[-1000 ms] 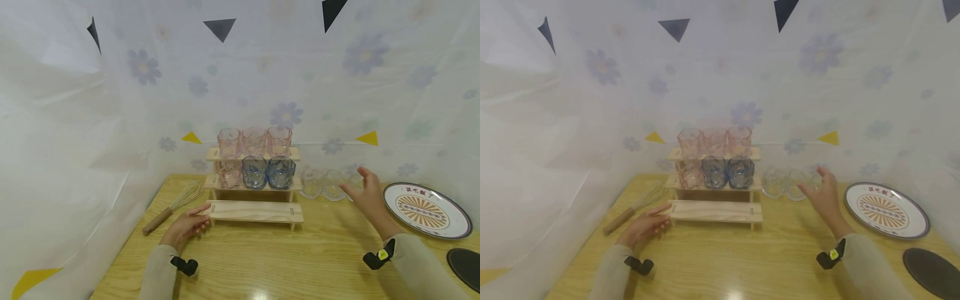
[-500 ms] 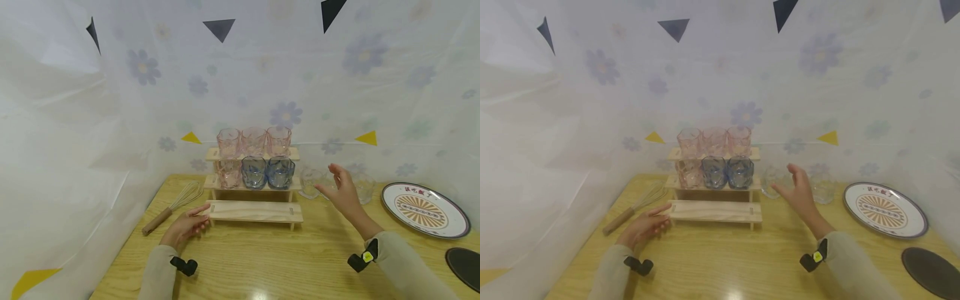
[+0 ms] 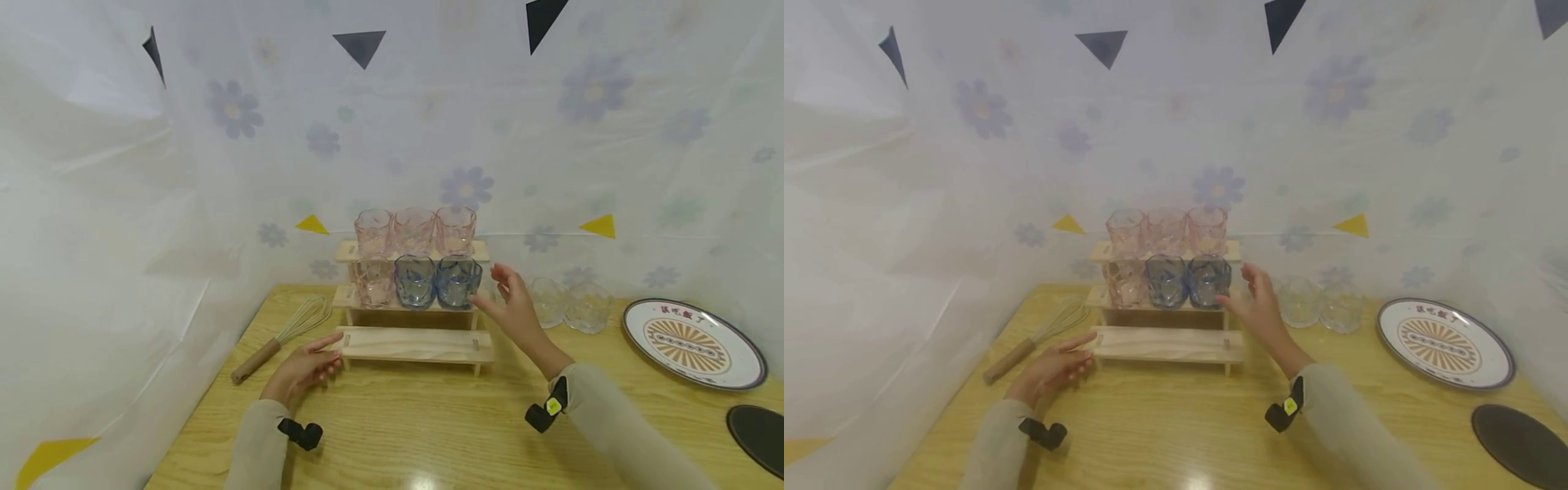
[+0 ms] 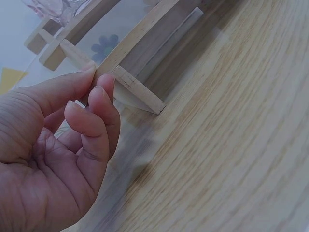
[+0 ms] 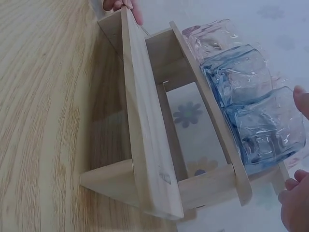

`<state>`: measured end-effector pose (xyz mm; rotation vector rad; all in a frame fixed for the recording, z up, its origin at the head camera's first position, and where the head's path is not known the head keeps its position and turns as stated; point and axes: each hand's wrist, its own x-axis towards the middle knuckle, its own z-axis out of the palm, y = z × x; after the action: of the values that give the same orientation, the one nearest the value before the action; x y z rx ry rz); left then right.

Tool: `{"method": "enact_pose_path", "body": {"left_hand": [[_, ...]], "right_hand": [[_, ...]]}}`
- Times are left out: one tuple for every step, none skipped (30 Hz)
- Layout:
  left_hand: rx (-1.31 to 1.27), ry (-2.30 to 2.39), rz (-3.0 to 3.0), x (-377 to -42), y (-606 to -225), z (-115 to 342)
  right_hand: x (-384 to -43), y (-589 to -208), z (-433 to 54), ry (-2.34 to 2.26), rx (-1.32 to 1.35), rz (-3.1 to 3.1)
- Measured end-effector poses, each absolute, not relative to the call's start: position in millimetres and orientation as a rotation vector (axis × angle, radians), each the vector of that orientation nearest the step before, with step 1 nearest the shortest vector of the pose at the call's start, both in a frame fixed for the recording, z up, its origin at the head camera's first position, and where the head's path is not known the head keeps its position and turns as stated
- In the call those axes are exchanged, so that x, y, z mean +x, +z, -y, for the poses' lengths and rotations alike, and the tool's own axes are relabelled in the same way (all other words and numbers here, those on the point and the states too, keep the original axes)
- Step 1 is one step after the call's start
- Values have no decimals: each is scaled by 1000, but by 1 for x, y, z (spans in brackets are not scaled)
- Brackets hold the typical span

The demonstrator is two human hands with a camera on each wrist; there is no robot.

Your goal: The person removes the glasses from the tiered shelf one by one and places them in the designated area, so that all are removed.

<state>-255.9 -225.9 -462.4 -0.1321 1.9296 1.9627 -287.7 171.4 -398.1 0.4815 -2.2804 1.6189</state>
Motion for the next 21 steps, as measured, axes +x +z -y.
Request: {"method": "enact_pose_path", "body": {"left_hand": [[-128, 1961, -1931, -256, -462, 226], [-126, 1963, -1929, -256, -462, 226], [-126, 1965, -1926, -256, -462, 226], [-130, 1965, -1925, -256, -462, 226], [-133, 1964, -1925, -256, -463, 226], [-139, 1961, -1925, -256, -463, 227], [-144, 1959, -1926, -257, -464, 227], [-146, 1957, -1926, -257, -464, 228], [-145, 1953, -1926, -257, -465, 228], [-142, 1951, -1926, -258, -465, 228], [-137, 1952, -1925, -258, -466, 229], [-129, 1955, -1922, -258, -465, 229], [-122, 1959, -1919, -258, -465, 229], [-115, 1963, -1916, -258, -465, 229], [-110, 1965, -1913, -258, -465, 229], [-109, 1967, -1913, -258, -465, 229], [-109, 1968, -1912, -258, -465, 229], [-112, 1968, -1911, -258, -465, 229], [-117, 1965, -1911, -258, -465, 228], [-118, 1963, -1910, -258, -465, 228], [-120, 1961, -1908, -258, -466, 228]], "right_hand": [[-289, -398, -169, 1629, 473, 2281], [-290, -398, -166, 1642, 464, 2281], [-291, -398, -164, 1658, 451, 2282], [-292, -398, -161, 1675, 437, 2286], [-293, -398, -159, 1685, 424, 2293], [-294, -398, -157, 1686, 415, 2302], [-295, -397, -155, 1692, 406, 2308], [-296, -397, -153, 1696, 397, 2313], [-297, -397, -152, 1693, 387, 2322], [-298, -396, -150, 1688, 382, 2331], [-300, -396, -149, 1679, 376, 2344], [-300, -395, -147, 1672, 369, 2357], [-301, -394, -146, 1666, 355, 2371], [-302, -394, -145, 1661, 346, 2383], [-303, -394, -143, 1656, 335, 2394], [-304, -394, -142, 1650, 331, 2405], [-305, -394, -141, 1643, 320, 2414], [-306, -394, -140, 1635, 310, 2422], [-307, -394, -139, 1630, 303, 2426], [-308, -394, -138, 1629, 299, 2429], [-308, -393, -137, 1627, 293, 2432]]}}
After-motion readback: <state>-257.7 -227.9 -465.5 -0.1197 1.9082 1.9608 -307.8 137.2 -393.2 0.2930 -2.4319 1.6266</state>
